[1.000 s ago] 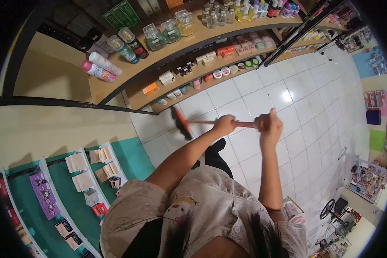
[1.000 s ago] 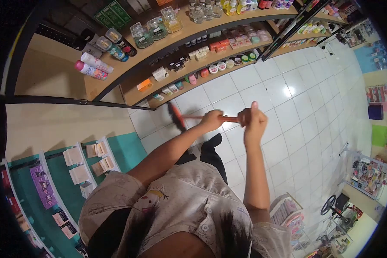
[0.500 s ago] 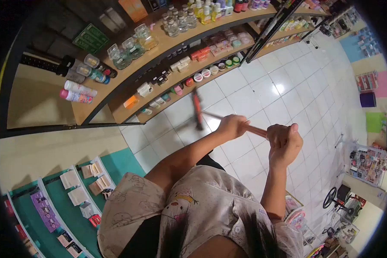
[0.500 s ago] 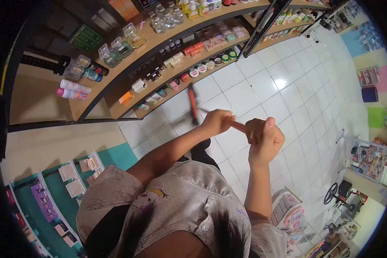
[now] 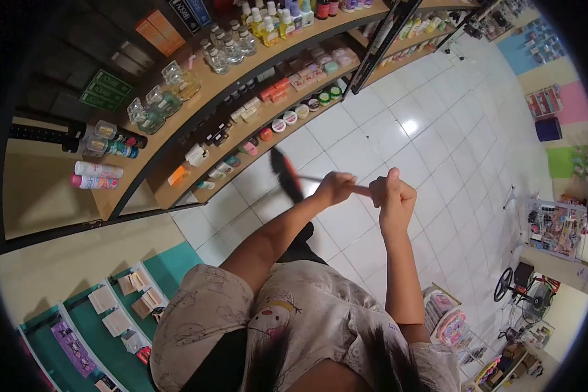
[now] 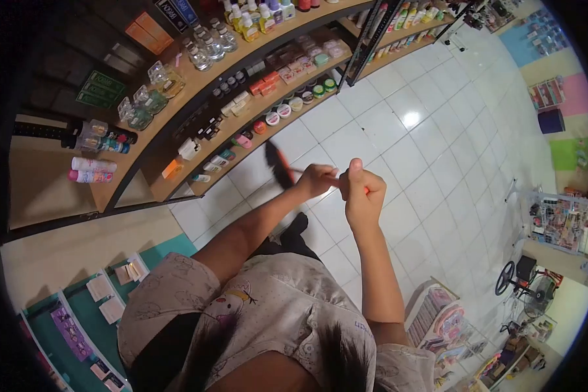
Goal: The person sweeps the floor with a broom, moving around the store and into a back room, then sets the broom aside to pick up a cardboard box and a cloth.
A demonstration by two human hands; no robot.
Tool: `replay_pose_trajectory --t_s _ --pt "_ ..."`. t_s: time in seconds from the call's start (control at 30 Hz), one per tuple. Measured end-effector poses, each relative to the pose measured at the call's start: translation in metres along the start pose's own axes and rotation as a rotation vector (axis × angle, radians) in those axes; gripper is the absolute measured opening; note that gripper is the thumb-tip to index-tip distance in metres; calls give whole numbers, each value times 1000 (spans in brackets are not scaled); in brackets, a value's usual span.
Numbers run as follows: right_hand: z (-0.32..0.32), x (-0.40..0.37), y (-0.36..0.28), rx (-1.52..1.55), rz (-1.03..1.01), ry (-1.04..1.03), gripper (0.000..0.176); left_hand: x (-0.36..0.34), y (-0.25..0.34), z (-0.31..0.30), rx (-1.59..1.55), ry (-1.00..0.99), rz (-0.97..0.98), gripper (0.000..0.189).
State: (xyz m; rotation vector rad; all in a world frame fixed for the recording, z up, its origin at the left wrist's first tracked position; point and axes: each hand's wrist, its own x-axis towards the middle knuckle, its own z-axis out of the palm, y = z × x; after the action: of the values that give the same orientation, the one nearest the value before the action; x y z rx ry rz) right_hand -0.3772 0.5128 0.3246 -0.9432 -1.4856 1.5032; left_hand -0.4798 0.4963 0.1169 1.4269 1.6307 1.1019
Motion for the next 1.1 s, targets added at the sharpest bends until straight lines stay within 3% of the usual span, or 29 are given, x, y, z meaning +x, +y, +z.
replay_pose_trajectory --t_s 0.03,0.07,0.13,0.2,0.23,0.3,0.4,0.53,0.6,0.7,0.83,1.1 --pt "-1 2 -1 -57 -39 17 57 18 7 2 35 30 165 32" --pt "-2 2 -1 -114 -77 34 56 31 13 4 -109 -56 92 34" --pt "-3 -1 7 -221 -220 30 52 47 25 0 -255 -151 181 42" --pt "-11 -9 10 -341 -273 -100 52 47 31 1 -380 -204 195 42" --pt "-11 -13 6 -360 -350 -98 51 46 33 5 -329 -180 190 42" --pt "-14 -22 -20 -157 -376 -63 50 32 62 0 -340 -96 230 42" --pt "-19 -29 -60 20 -412 32 55 6 103 -10 -66 -29 87 38" --pt "-31 -16 -43 140 -80 138 57 -16 76 -6 60 -22 25 32" --pt "-27 -14 -22 99 -22 103 57 -12 41 4 71 19 94 32" --pt "-8 -8 -13 2 -99 74 48 15 22 2 172 80 213 37" --pt "14 17 19 -245 -248 49 40 62 -4 -8 197 -189 142 24" --pt "50 58 66 -487 -366 57 36 122 -44 -13 164 -211 245 21"
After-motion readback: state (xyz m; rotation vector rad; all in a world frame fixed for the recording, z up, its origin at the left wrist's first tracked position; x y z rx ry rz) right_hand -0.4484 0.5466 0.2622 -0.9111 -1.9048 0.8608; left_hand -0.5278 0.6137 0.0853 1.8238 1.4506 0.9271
